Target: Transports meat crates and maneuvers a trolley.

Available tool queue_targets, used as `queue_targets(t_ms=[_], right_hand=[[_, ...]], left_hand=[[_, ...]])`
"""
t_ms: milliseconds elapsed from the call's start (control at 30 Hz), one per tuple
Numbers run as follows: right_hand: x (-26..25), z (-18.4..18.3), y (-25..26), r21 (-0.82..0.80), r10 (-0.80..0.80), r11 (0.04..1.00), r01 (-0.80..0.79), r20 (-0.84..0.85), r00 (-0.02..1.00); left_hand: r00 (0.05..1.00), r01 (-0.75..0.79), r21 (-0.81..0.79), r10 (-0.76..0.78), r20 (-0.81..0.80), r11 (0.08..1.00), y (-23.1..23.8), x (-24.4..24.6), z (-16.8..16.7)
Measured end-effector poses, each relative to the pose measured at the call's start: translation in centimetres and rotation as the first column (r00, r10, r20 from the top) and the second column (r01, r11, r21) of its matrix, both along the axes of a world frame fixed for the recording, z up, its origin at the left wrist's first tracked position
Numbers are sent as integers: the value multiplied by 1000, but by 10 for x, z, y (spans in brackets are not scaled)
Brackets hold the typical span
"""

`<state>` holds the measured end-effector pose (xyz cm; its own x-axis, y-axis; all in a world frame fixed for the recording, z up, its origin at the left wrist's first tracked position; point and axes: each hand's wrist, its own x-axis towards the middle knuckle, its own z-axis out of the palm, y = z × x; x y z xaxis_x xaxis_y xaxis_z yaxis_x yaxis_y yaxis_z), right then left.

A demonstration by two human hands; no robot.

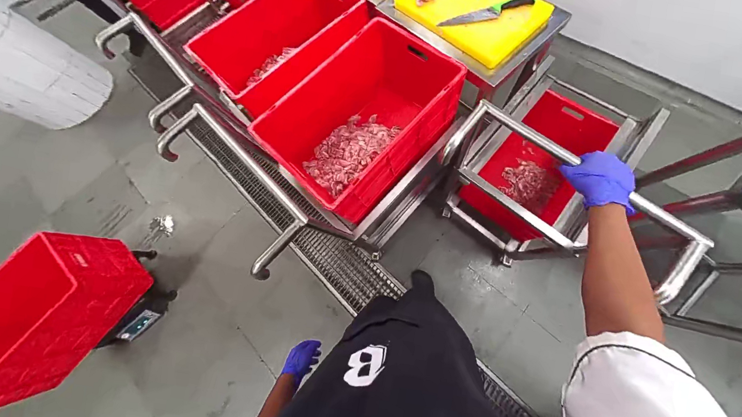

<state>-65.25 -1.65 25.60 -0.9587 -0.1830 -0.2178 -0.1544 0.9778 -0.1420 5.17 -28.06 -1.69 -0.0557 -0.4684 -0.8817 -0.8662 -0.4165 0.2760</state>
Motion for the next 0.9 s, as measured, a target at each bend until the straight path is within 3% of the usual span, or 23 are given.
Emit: queue_targets(t_ms=[167, 267, 333, 467, 567, 633, 700, 800, 867, 900], right_hand=[[29, 12, -8, 43, -67, 997, 64, 54, 996], [45, 18, -14, 63, -70, 996, 66, 65, 995], [58, 18, -13, 72, -77, 995, 72, 72, 994], [92, 14, 1, -24, 46, 999, -45, 76, 996], [130, 7, 26, -124, 203, 971, -202, -6, 979], [172, -2, 55, -169, 171, 967, -191, -126, 977], [226, -12, 89, -171, 4, 984, -49, -252, 968], [301, -26, 126, -251, -271, 949, 192, -331, 904], [331, -37, 122, -500, -399, 833, 236, -249, 882], [342, -39, 117, -660, -441, 710, 247, -142, 886]], left_hand=[[996, 50, -16, -51, -76, 999, -3, 7, -3], [967, 114, -90, -131, -220, 989, -10, -30, 37], [912, 220, -172, -265, -313, 960, -13, -60, 60], [625, 487, -419, -641, -445, 766, -9, -141, 132], [338, 479, -667, -821, -459, 570, -1, -218, 193], [232, 429, -792, -900, -370, 435, 1, -266, 231], [231, 370, -870, -939, -254, 326, -2, -317, 259], [384, 399, -879, -918, -99, 262, -4, -386, 279], [485, 457, -844, -874, -30, 282, -12, -421, 279], [523, 497, -811, -853, -4, 309, -17, -437, 277]])
